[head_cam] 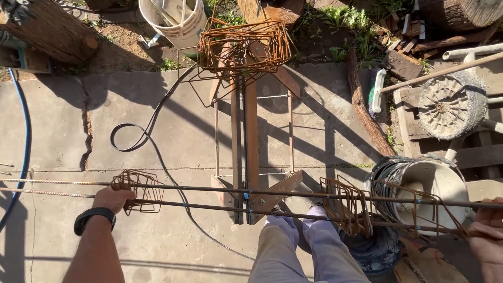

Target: Sliding metal stirrups onto rebar rods and positioning them to create a reinforcement cage for construction.

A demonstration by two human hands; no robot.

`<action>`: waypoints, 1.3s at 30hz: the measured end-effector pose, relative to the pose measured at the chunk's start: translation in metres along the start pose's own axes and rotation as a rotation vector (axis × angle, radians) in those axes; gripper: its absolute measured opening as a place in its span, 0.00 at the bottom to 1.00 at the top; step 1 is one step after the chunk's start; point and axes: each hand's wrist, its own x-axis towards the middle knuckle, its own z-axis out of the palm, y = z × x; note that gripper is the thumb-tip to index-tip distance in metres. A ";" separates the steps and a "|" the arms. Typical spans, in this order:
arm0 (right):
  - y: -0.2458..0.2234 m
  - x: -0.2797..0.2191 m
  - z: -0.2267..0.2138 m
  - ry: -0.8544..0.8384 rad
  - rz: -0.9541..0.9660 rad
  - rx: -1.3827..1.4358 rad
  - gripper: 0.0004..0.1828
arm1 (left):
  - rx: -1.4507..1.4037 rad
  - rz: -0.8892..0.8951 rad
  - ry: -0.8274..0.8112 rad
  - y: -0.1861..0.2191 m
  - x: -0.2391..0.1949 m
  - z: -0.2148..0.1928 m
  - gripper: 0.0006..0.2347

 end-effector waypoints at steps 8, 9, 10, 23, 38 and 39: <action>-0.001 -0.049 0.058 0.172 0.096 0.166 0.10 | 0.067 0.021 0.639 0.085 -0.094 0.012 0.24; -0.001 -0.054 0.069 0.170 0.102 0.173 0.10 | 0.071 0.024 0.648 0.101 -0.119 0.033 0.24; -0.003 -0.061 0.077 0.199 0.112 0.183 0.08 | -0.036 0.252 0.548 0.121 -0.142 0.059 0.14; -0.005 -0.047 0.054 0.095 0.170 0.297 0.16 | -0.455 0.045 -0.594 0.282 -0.395 0.298 0.18; -0.004 -0.039 0.055 0.140 0.210 0.315 0.11 | -0.629 -0.213 -0.675 0.314 -0.397 0.332 0.11; -0.004 -0.040 0.054 0.141 0.214 0.313 0.11 | -0.629 -0.217 -0.673 0.311 -0.394 0.337 0.11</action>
